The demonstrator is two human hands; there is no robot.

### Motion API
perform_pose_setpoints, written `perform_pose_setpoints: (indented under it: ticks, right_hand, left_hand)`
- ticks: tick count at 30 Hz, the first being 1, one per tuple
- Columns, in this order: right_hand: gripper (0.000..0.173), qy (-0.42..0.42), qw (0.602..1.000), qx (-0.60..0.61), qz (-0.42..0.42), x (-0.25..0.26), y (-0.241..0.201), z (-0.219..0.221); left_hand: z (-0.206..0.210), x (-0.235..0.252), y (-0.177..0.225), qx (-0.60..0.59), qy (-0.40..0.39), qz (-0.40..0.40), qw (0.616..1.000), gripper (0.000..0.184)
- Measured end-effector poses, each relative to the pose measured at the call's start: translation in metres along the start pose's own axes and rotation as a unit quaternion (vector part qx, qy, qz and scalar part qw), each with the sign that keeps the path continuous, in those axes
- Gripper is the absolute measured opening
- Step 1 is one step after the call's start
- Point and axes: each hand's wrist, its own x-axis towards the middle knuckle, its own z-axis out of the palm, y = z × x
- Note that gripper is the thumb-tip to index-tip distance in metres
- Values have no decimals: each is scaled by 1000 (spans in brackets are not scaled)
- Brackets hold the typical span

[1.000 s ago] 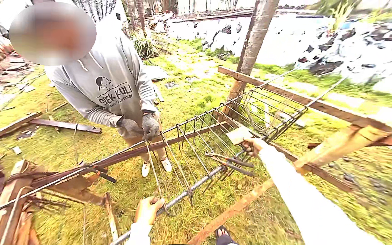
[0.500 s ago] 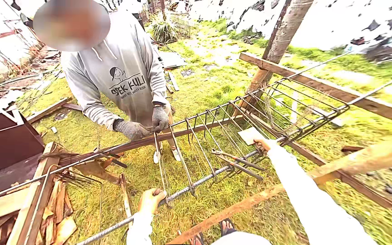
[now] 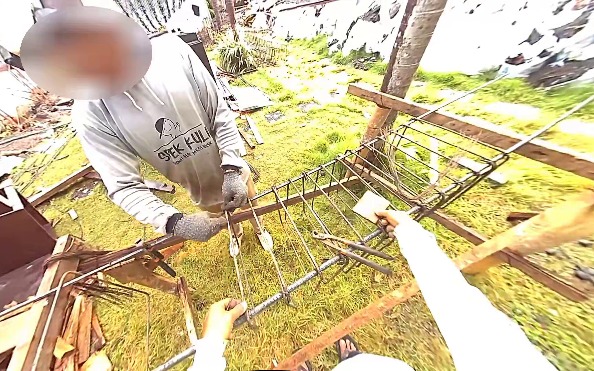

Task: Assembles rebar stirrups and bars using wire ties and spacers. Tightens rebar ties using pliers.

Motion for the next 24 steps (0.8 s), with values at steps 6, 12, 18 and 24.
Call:
perform_pose_setpoints:
  ticks: [6,12,18,24]
  right_hand:
    - [22,-27,998,46,11,-33,-21,-13]
    - [43,65,996,-39,-42,2,0,-14]
    - [41,104,948,-115,-279,-82,3,-17]
    - [36,-68,705,-228,-669,-249,50,57]
  left_hand:
    - [0,-2,-1,-5,1,-6,1000,17]
    - [1,1,2,23,4,14,1000,23]
    - [-3,-8,3,10,11,13,1000,30]
    - [-20,-73,13,73,15,97,992,48]
